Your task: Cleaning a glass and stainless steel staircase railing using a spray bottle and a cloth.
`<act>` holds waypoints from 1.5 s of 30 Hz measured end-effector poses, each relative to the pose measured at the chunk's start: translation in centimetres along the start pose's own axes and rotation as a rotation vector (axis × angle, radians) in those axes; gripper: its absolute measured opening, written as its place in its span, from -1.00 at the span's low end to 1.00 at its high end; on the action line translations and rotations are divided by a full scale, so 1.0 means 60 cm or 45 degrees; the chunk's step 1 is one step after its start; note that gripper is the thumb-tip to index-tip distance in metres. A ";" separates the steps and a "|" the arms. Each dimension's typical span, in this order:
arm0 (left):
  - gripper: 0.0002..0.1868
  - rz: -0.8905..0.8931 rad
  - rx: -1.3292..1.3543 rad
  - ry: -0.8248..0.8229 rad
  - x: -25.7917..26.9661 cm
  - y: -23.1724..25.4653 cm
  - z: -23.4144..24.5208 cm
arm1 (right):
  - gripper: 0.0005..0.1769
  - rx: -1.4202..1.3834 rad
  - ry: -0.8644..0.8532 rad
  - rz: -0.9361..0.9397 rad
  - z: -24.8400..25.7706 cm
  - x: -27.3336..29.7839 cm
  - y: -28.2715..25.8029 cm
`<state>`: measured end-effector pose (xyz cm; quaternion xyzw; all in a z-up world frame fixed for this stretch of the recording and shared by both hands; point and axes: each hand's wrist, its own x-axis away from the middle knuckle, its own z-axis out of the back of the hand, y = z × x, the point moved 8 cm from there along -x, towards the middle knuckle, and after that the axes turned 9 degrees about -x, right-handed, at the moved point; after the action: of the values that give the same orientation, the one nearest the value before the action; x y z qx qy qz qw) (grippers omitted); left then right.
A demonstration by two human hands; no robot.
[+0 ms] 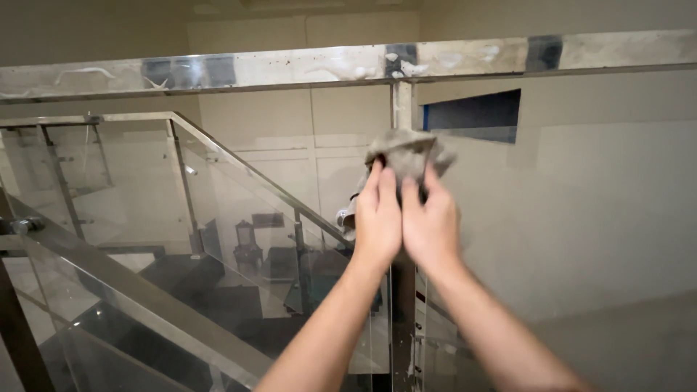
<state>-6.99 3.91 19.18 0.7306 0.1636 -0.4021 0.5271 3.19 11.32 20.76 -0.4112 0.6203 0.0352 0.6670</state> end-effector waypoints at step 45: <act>-0.53 -0.369 -0.345 0.080 0.137 -0.027 0.006 | -0.62 0.032 -0.112 0.299 -0.001 0.141 0.105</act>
<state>-3.09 2.70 11.85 0.6338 0.3361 -0.4252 0.5519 1.56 11.52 10.37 -0.3254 0.6347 0.1234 0.6899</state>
